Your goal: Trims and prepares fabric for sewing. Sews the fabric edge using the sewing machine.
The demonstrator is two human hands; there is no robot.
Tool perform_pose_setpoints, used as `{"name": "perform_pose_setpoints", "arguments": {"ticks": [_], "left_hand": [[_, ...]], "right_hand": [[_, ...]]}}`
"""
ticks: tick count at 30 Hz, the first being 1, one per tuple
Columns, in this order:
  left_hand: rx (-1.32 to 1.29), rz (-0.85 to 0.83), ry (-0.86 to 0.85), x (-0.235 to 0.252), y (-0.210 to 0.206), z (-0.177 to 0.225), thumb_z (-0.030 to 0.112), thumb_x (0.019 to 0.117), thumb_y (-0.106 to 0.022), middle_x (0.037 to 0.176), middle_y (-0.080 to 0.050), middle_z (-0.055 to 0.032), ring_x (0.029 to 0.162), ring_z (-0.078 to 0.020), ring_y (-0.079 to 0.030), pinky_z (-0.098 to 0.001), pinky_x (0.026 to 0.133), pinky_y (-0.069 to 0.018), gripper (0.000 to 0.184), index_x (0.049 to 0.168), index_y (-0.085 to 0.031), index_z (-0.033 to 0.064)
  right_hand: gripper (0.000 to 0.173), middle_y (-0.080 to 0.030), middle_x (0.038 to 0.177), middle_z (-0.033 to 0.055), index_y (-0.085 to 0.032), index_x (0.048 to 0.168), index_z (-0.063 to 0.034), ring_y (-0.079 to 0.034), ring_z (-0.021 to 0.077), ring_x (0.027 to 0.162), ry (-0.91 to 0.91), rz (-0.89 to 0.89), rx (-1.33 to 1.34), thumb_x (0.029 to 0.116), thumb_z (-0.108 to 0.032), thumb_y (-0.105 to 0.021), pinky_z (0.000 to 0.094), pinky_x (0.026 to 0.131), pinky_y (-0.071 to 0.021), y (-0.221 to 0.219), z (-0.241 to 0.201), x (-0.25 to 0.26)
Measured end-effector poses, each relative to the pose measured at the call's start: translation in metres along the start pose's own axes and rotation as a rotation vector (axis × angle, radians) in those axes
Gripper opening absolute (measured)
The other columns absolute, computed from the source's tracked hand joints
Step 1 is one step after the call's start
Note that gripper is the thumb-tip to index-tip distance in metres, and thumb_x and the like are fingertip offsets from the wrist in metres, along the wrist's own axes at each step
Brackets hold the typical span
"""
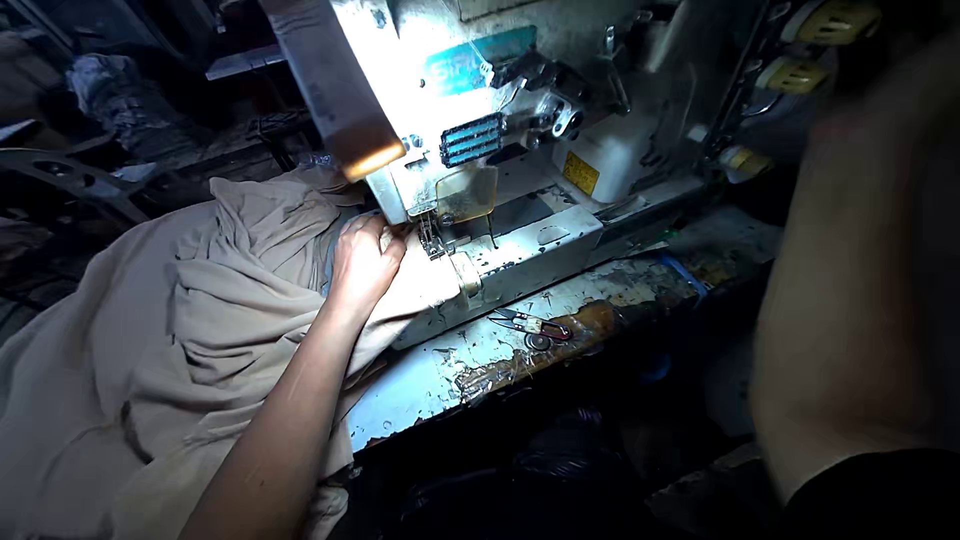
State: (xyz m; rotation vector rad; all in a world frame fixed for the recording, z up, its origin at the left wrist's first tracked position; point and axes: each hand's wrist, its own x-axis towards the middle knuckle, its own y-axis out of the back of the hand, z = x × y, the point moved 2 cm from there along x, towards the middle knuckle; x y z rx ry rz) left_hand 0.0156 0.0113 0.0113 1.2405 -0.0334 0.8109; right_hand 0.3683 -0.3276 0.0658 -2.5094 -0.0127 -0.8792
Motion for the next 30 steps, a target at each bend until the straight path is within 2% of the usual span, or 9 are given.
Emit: {"name": "perform_pose_setpoints", "arguments": {"ticks": [4, 7, 8, 10, 13, 17, 21, 24, 30], "left_hand": [[-0.022, -0.065, -0.001, 0.001, 0.005, -0.001, 0.031, 0.0998, -0.063, 0.102, -0.067, -0.0267, 0.105, -0.0437, -0.064, -0.0626, 0.094, -0.0458, 0.039, 0.096, -0.067, -0.0076], [0.048, -0.239, 0.037, 0.0, 0.018, 0.008, 0.031, 0.1011, -0.064, 0.11, -0.066, -0.029, 0.114, -0.0464, -0.06, -0.0648, 0.101, -0.042, 0.039, 0.108, -0.068, -0.0074], [0.089, -0.271, 0.035, -0.002, 0.019, 0.012, 0.027, 0.1019, -0.062, 0.111, -0.065, -0.0297, 0.115, -0.0471, -0.059, -0.0647, 0.101, -0.0413, 0.035, 0.108, -0.067, -0.0077], [0.173, -0.274, -0.012, -0.003, 0.015, 0.014, 0.022, 0.1034, -0.057, 0.111, -0.065, -0.0295, 0.117, -0.0478, -0.058, -0.0648, 0.1, -0.0417, 0.032, 0.107, -0.068, -0.0077], [0.257, -0.189, -0.052, 0.009, 0.003, 0.01, 0.018, 0.1013, -0.059, 0.126, -0.061, -0.0319, 0.127, -0.051, -0.052, -0.0687, 0.104, -0.0382, 0.032, 0.119, -0.068, -0.0075], [0.194, -0.052, 0.088, 0.052, -0.008, -0.013, 0.022, 0.0983, -0.065, 0.142, -0.05, -0.0359, 0.139, -0.0525, -0.041, -0.069, 0.114, -0.0254, 0.051, 0.137, -0.054, -0.0095], [-0.037, 0.04, 0.224, 0.061, 0.018, -0.042, 0.02, 0.0981, -0.063, 0.121, -0.064, -0.0306, 0.115, -0.0428, -0.063, -0.0635, 0.098, -0.0466, 0.039, 0.125, -0.062, -0.0079], [-0.599, 0.019, 0.359, -0.007, 0.051, -0.031, 0.01, 0.0988, -0.057, 0.097, -0.064, 0.0054, 0.081, -0.0022, -0.065, -0.0248, 0.072, -0.058, 0.022, 0.121, -0.055, 0.0128], [-1.229, 0.014, 0.561, -0.095, 0.046, -0.021, 0.005, 0.1056, -0.039, 0.099, -0.071, -0.0022, 0.085, -0.0105, -0.071, -0.0294, 0.075, -0.0617, 0.025, 0.122, -0.056, 0.0144]], "right_hand": [[0.025, -0.062, 0.08, -0.0145, -0.062, 0.099, -0.0092, -0.061, -0.0044, 0.072, 0.193, -0.261, -0.349, 0.1096, -0.024, -0.044, 0.022, 0.073, -0.0552, 0.015, -0.044, -0.141], [0.032, -0.068, 0.071, 0.0054, -0.07, 0.077, 0.0023, -0.067, 0.0105, 0.065, 0.186, -0.671, -0.49, 0.0988, -0.02, -0.062, 0.0339, 0.066, -0.0592, -0.001, -0.028, -0.227], [0.029, -0.071, 0.074, 0.0086, -0.076, 0.08, -0.0004, -0.068, 0.0166, 0.069, 0.16, -0.818, -0.553, 0.0972, -0.021, -0.064, 0.0386, 0.068, -0.0578, -0.006, -0.016, -0.245], [0.029, -0.076, 0.1, 0.0159, -0.077, 0.116, -0.0051, -0.072, 0.0314, 0.095, 0.045, -1.109, -0.722, 0.0992, -0.024, -0.064, 0.0514, 0.086, -0.057, -0.018, -0.003, -0.267], [0.054, -0.063, 0.132, 0.0241, -0.052, 0.151, -0.0081, -0.056, 0.0409, 0.128, -0.233, -1.35, -0.849, 0.1007, -0.023, -0.063, 0.0537, 0.11, -0.042, -0.04, 0.001, -0.277], [0.03, -0.067, 0.103, 0.0172, -0.076, 0.124, -0.0118, -0.06, 0.0303, 0.104, -0.274, -1.311, -0.671, 0.0987, -0.016, -0.06, 0.0444, 0.095, -0.0468, -0.044, 0.006, -0.284], [0.026, -0.071, 0.102, 0.0065, -0.082, 0.103, -0.0158, -0.063, 0.0141, 0.102, -0.12, -1.174, -0.353, 0.0967, -0.015, -0.056, 0.032, 0.096, -0.0488, -0.019, 0.011, -0.296], [0.02, -0.068, 0.109, 0.0037, -0.076, 0.104, -0.0097, -0.062, 0.0008, 0.103, -0.058, -0.936, -0.135, 0.1029, -0.016, -0.057, 0.0188, 0.093, -0.052, -0.011, 0.011, -0.301], [0.026, -0.073, 0.09, -0.0014, -0.066, 0.12, 0.0029, -0.071, 0.0034, 0.075, -0.395, -0.864, 0.083, 0.1034, -0.005, -0.048, 0.0217, 0.071, -0.0618, -0.051, 0.011, -0.316]]}}
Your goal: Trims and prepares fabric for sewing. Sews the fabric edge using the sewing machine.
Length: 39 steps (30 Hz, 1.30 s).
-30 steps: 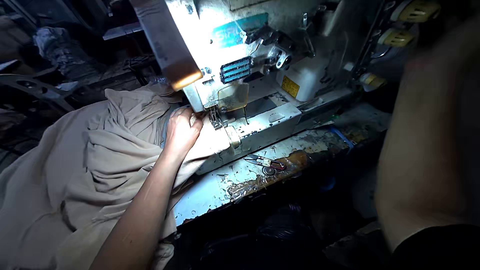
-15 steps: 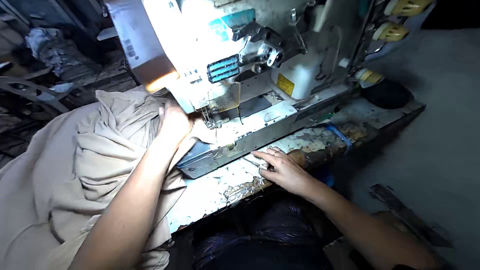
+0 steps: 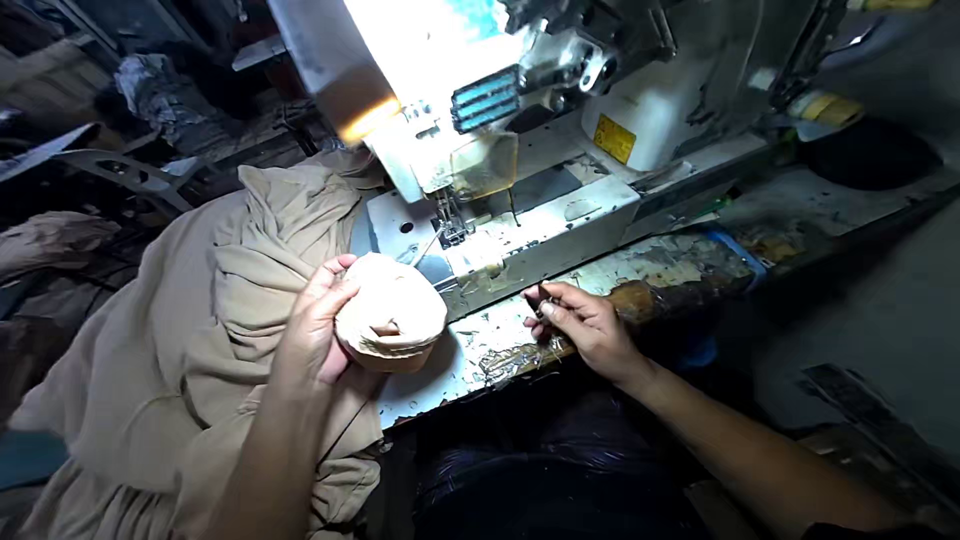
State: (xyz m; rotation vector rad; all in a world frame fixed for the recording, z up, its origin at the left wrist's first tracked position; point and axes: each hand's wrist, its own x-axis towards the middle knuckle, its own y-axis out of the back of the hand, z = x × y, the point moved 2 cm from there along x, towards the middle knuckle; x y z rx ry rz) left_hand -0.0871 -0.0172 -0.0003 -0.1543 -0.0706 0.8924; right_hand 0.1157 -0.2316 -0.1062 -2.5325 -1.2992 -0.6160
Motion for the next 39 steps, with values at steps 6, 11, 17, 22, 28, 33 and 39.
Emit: {"name": "perform_pose_setpoints", "arguments": {"ticks": [6, 11, 17, 22, 28, 33, 39], "left_hand": [[-0.206, 0.003, -0.023, 0.002, 0.009, -0.027, 0.011, 0.1068, -0.041, 0.103, -0.071, -0.0037, 0.093, -0.0113, -0.071, -0.0303, 0.081, -0.0609, 0.023, 0.118, -0.062, 0.0129], [-0.283, 0.009, -0.053, 0.004, 0.015, -0.041, 0.009, 0.105, -0.042, 0.104, -0.071, -0.005, 0.094, -0.0123, -0.071, -0.0311, 0.083, -0.0608, 0.025, 0.119, -0.063, 0.0114], [-0.311, -0.069, -0.115, 0.0, 0.016, -0.042, 0.009, 0.1033, -0.043, 0.104, -0.07, -0.0039, 0.093, -0.0112, -0.071, -0.0305, 0.083, -0.0608, 0.025, 0.121, -0.06, 0.013], [-0.351, -0.162, -0.214, -0.021, 0.018, -0.023, 0.01, 0.1006, -0.052, 0.1, -0.072, 0.0002, 0.089, -0.0069, -0.071, -0.0254, 0.081, -0.0606, 0.022, 0.117, -0.066, 0.0173], [-0.25, -0.24, -0.208, -0.045, 0.005, -0.021, 0.011, 0.0997, -0.056, 0.097, -0.073, -0.0035, 0.086, -0.0087, -0.072, -0.0265, 0.079, -0.0615, 0.022, 0.118, -0.069, 0.0121], [0.067, -0.116, -0.291, -0.07, 0.02, -0.023, 0.01, 0.1006, -0.058, 0.084, -0.07, 0.0039, 0.071, -0.0017, -0.066, -0.0181, 0.066, -0.0573, 0.015, 0.101, -0.072, 0.0147], [0.228, -0.016, -0.324, -0.085, 0.039, -0.032, 0.013, 0.1033, -0.056, 0.087, -0.073, 0.0028, 0.077, -0.0073, -0.07, -0.0231, 0.076, -0.0598, 0.013, 0.103, -0.068, 0.0145]], "right_hand": [[0.036, -0.075, 0.109, 0.007, -0.069, 0.129, -0.0035, -0.068, 0.0029, 0.093, 0.307, -0.091, -0.413, 0.1049, -0.018, -0.047, 0.021, 0.087, -0.0549, -0.019, -0.029, 0.011], [0.04, -0.056, 0.081, -0.0017, -0.073, 0.13, -0.0271, -0.053, 0.0079, 0.069, 0.406, -0.151, -0.863, 0.1067, -0.045, -0.047, 0.024, 0.056, -0.0399, -0.028, -0.064, 0.043], [0.027, -0.066, 0.095, 0.0146, -0.072, 0.111, -0.0099, -0.067, 0.0323, 0.071, 0.36, -0.244, -1.3, 0.102, -0.031, -0.058, 0.0455, 0.052, -0.0502, -0.077, -0.075, 0.1], [0.024, -0.063, 0.075, 0.0025, -0.07, 0.092, -0.0125, -0.063, 0.0194, 0.064, 0.399, -0.18, -1.016, 0.1011, -0.03, -0.056, 0.0394, 0.052, -0.0452, -0.082, -0.079, 0.088], [0.03, -0.069, 0.091, -0.0036, -0.069, 0.117, -0.0111, -0.061, -0.0007, 0.07, -0.338, -0.268, 0.231, 0.0881, -0.012, -0.077, 0.0155, 0.063, -0.0525, -0.086, -0.051, 0.032], [0.017, -0.05, 0.056, -0.0067, -0.066, 0.091, -0.0127, -0.04, -0.0043, 0.041, -0.54, -0.114, 0.872, 0.1043, -0.016, -0.056, 0.0105, 0.04, -0.0332, -0.084, -0.029, 0.009], [0.01, -0.053, 0.063, -0.004, -0.065, 0.101, -0.0131, -0.038, -0.0019, 0.043, -0.408, 0.051, 0.711, 0.1047, -0.017, -0.057, 0.0126, 0.039, -0.0328, -0.065, -0.019, 0.0]]}}
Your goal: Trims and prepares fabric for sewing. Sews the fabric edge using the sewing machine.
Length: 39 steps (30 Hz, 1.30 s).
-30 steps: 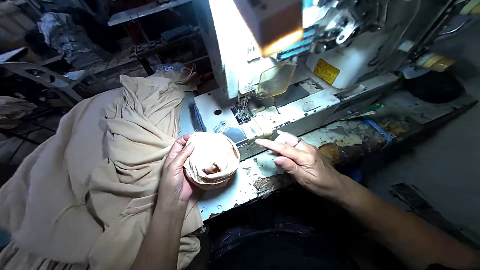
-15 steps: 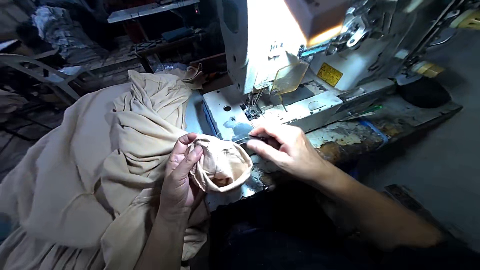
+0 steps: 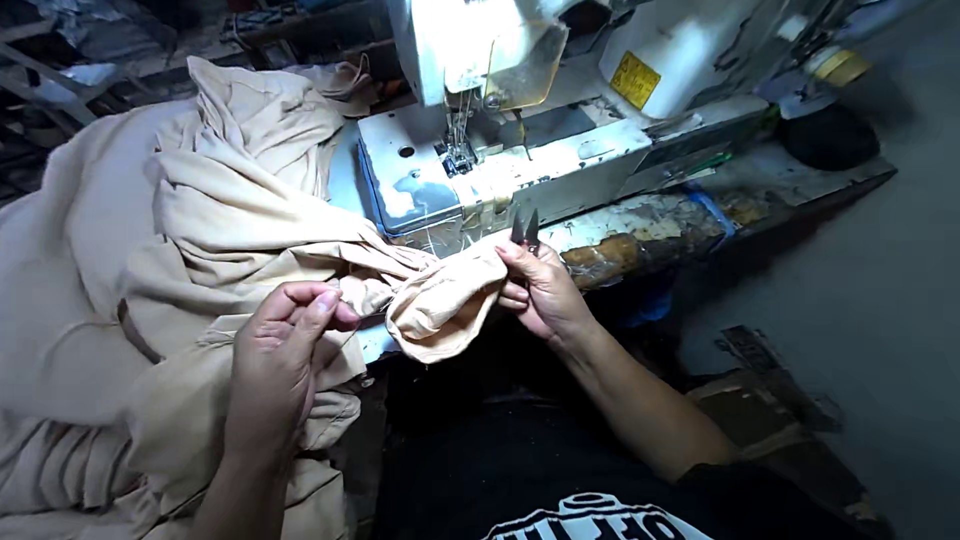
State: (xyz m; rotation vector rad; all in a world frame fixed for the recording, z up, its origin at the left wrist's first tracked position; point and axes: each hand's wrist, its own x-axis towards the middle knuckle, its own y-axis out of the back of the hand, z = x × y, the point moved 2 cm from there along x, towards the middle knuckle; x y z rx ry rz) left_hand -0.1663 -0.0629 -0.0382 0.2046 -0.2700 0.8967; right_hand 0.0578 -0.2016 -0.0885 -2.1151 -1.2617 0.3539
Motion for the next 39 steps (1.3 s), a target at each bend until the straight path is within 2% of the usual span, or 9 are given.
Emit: {"name": "perform_pose_setpoints", "arguments": {"ticks": [4, 7, 11, 18, 22, 24, 27, 33, 39], "left_hand": [[0.191, -0.126, -0.219, 0.007, -0.029, 0.027, 0.026, 0.1021, -0.06, 0.119, -0.07, 0.0051, 0.106, -0.0088, -0.068, -0.0291, 0.095, -0.0567, 0.028, 0.126, -0.063, 0.0125], [0.337, -0.31, -0.138, 0.017, -0.059, 0.022, 0.028, 0.098, -0.064, 0.119, -0.069, 0.0015, 0.102, -0.0032, -0.066, -0.0235, 0.09, -0.0562, 0.044, 0.136, -0.06, 0.0055], [0.196, -0.405, 0.098, 0.019, -0.064, 0.004, 0.017, 0.0949, -0.068, 0.074, -0.067, 0.0049, 0.064, -0.0013, -0.061, -0.0164, 0.059, -0.0503, 0.006, 0.093, -0.073, 0.013], [-0.049, -0.426, 0.285, 0.014, -0.06, -0.012, 0.014, 0.1007, -0.06, 0.069, -0.064, 0.001, 0.059, -0.0018, -0.058, -0.0165, 0.055, -0.0499, 0.017, 0.088, -0.071, 0.0102], [-0.075, -0.437, 0.27, 0.012, -0.06, -0.016, 0.014, 0.1031, -0.055, 0.07, -0.064, 0.0016, 0.059, -0.0019, -0.059, -0.0164, 0.055, -0.0507, 0.022, 0.09, -0.072, 0.0105], [-0.102, -0.438, 0.266, 0.011, -0.061, -0.018, 0.016, 0.104, -0.054, 0.069, -0.063, 0.0024, 0.058, -0.0014, -0.057, -0.0161, 0.055, -0.0498, 0.024, 0.088, -0.072, 0.0115], [-0.129, -0.454, 0.273, 0.008, -0.063, -0.018, 0.018, 0.1034, -0.056, 0.07, -0.063, 0.0035, 0.06, -0.0005, -0.058, -0.0157, 0.056, -0.0504, 0.023, 0.089, -0.072, 0.0134], [-0.145, -0.45, 0.266, 0.005, -0.067, -0.015, 0.016, 0.0992, -0.063, 0.075, -0.067, 0.0012, 0.065, -0.0018, -0.062, -0.0169, 0.06, -0.0531, 0.013, 0.093, -0.073, 0.0112], [-0.083, -0.415, 0.209, 0.002, -0.066, -0.011, 0.013, 0.0966, -0.064, 0.077, -0.069, 0.0004, 0.066, -0.0032, -0.063, -0.0172, 0.062, -0.0535, 0.01, 0.094, -0.074, 0.0101]], "right_hand": [[0.009, -0.056, 0.065, -0.0038, -0.069, 0.102, -0.0124, -0.041, -0.0023, 0.045, 0.005, -0.045, -0.004, 0.1023, -0.015, -0.061, 0.0124, 0.042, -0.0351, -0.002, 0.003, -0.006], [0.009, -0.057, 0.065, -0.0051, -0.071, 0.101, -0.0148, -0.043, -0.0029, 0.047, 0.022, -0.096, -0.006, 0.1019, -0.017, -0.062, 0.0125, 0.044, -0.0365, -0.005, 0.002, -0.009], [0.009, -0.056, 0.063, -0.0066, -0.071, 0.096, -0.0154, -0.042, -0.0039, 0.048, 0.048, -0.108, -0.073, 0.1002, -0.015, -0.063, 0.0125, 0.045, -0.0352, -0.001, 0.0, -0.013], [0.013, -0.05, 0.058, -0.0045, -0.067, 0.094, -0.0086, -0.039, -0.0026, 0.043, 0.046, -0.064, -0.168, 0.1033, -0.014, -0.059, 0.0121, 0.042, -0.0338, 0.004, 0.003, -0.013], [0.031, -0.066, 0.086, -0.0015, -0.063, 0.135, -0.0106, -0.045, -0.0015, 0.049, 0.227, 0.067, -0.507, 0.1097, -0.017, -0.046, 0.0123, 0.043, -0.038, 0.011, -0.004, -0.021], [0.038, -0.06, 0.085, -0.0054, -0.059, 0.141, -0.0141, -0.041, -0.0016, 0.052, 0.262, 0.088, -0.59, 0.1116, -0.028, -0.04, 0.0133, 0.045, -0.0358, 0.01, -0.012, -0.034], [0.062, -0.051, 0.069, -0.0152, -0.068, 0.126, -0.0228, -0.039, -0.0069, 0.053, 0.034, -0.016, -0.456, 0.1002, -0.07, -0.037, 0.0107, 0.048, -0.0333, 0.003, -0.018, -0.063], [0.033, -0.065, 0.083, -0.0051, -0.07, 0.121, -0.0054, -0.047, -0.0059, 0.056, -0.278, -0.234, -0.082, 0.1074, -0.027, -0.05, 0.0099, 0.05, -0.0383, -0.011, -0.002, -0.073], [0.033, -0.064, 0.082, -0.0014, -0.068, 0.118, -0.0047, -0.047, -0.0042, 0.051, -0.375, -0.19, 0.101, 0.1096, -0.026, -0.045, 0.0098, 0.047, -0.0388, -0.015, 0.005, -0.066]]}}
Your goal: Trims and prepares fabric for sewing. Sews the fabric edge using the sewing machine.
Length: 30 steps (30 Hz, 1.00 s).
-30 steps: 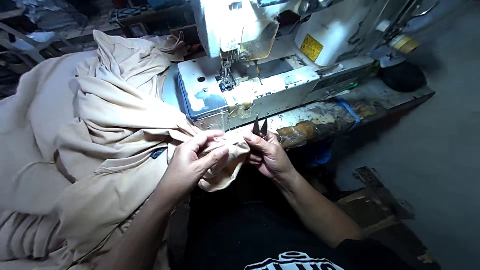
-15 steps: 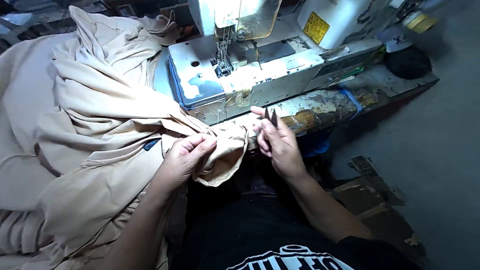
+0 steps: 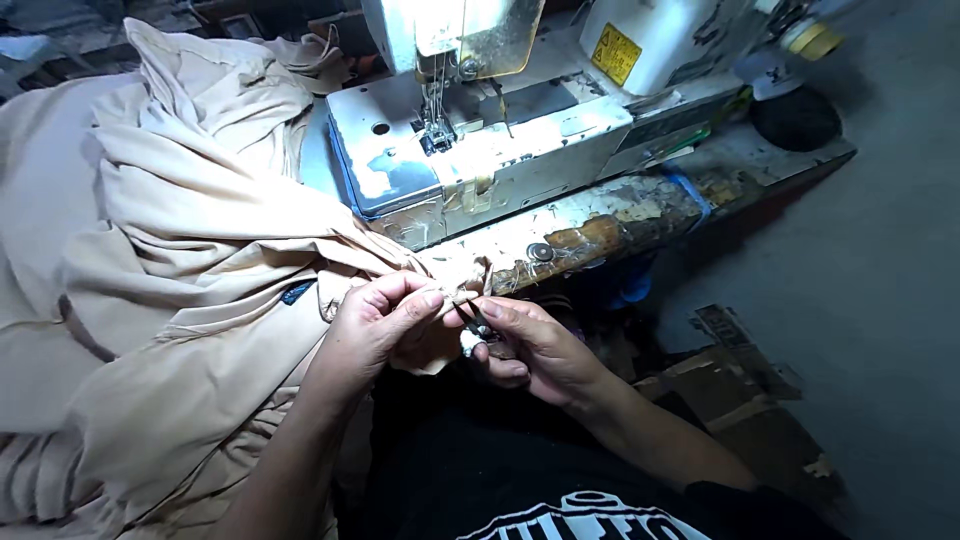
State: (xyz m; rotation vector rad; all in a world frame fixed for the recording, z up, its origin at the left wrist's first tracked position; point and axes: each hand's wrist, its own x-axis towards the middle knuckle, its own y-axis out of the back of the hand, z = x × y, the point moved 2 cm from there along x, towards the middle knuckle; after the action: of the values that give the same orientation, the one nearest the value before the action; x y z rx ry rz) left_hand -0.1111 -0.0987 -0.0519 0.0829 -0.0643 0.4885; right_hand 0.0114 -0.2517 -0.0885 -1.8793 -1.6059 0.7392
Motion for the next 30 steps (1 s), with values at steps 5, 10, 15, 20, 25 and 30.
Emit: {"name": "perform_pose_setpoints", "arguments": {"ticks": [5, 10, 15, 20, 25, 30], "left_hand": [[-0.012, -0.004, -0.002, 0.0, -0.002, 0.0, 0.014, 0.0958, -0.066, 0.076, -0.068, 0.0006, 0.066, -0.0026, -0.062, -0.0165, 0.062, -0.0529, 0.01, 0.093, -0.075, 0.0107], [-0.025, -0.01, 0.003, 0.0, -0.002, 0.001, 0.013, 0.0961, -0.065, 0.078, -0.07, -0.0003, 0.068, -0.003, -0.064, -0.0169, 0.064, -0.0541, 0.01, 0.094, -0.075, 0.0099], [-0.028, -0.033, 0.005, 0.0, -0.002, -0.001, 0.014, 0.0966, -0.064, 0.076, -0.069, 0.0003, 0.067, -0.003, -0.063, -0.0166, 0.064, -0.0536, 0.011, 0.091, -0.074, 0.0109], [-0.045, -0.091, 0.04, 0.0, -0.004, -0.004, 0.014, 0.0947, -0.065, 0.072, -0.067, 0.0023, 0.064, -0.0014, -0.061, -0.0156, 0.062, -0.0514, 0.011, 0.088, -0.073, 0.0117], [-0.175, -0.007, 0.123, 0.0, -0.002, -0.002, 0.01, 0.0985, -0.057, 0.074, -0.068, 0.0, 0.064, -0.0027, -0.064, -0.0181, 0.062, -0.0547, 0.017, 0.092, -0.073, 0.0102], [-0.27, 0.009, 0.127, 0.001, -0.005, -0.001, 0.012, 0.0986, -0.059, 0.076, -0.071, -0.0013, 0.066, -0.003, -0.066, -0.0183, 0.064, -0.0561, 0.018, 0.094, -0.076, 0.0104]], "right_hand": [[0.033, -0.063, 0.081, -0.0008, -0.068, 0.117, -0.0037, -0.047, -0.004, 0.051, -0.004, 0.02, 0.003, 0.1098, -0.025, -0.044, 0.0098, 0.046, -0.0386, 0.0, 0.0, 0.002], [0.033, -0.064, 0.082, -0.0006, -0.067, 0.118, -0.0043, -0.046, -0.0039, 0.051, -0.005, 0.027, 0.01, 0.1094, -0.026, -0.045, 0.01, 0.046, -0.0381, 0.001, 0.002, 0.002], [0.029, -0.065, 0.079, 0.0, -0.068, 0.111, -0.0041, -0.048, -0.0036, 0.05, -0.014, 0.018, 0.03, 0.1082, -0.024, -0.047, 0.0105, 0.045, -0.0391, 0.0, 0.002, 0.004], [0.022, -0.065, 0.07, -0.0005, -0.069, 0.092, -0.0038, -0.047, -0.005, 0.046, 0.013, 0.063, 0.053, 0.1046, -0.015, -0.055, 0.0091, 0.042, -0.0366, -0.001, 0.002, 0.009], [0.012, -0.058, 0.076, -0.0101, -0.063, 0.106, -0.015, -0.042, -0.0082, 0.054, 0.211, 0.05, -0.359, 0.1036, -0.026, -0.058, 0.009, 0.048, -0.0337, -0.003, -0.006, -0.002], [0.025, -0.069, 0.087, 0.0008, -0.072, 0.112, 0.0015, -0.055, -0.0049, 0.062, 0.603, 0.223, -1.037, 0.1049, -0.015, -0.055, 0.0109, 0.056, -0.0479, -0.004, -0.012, -0.008]]}}
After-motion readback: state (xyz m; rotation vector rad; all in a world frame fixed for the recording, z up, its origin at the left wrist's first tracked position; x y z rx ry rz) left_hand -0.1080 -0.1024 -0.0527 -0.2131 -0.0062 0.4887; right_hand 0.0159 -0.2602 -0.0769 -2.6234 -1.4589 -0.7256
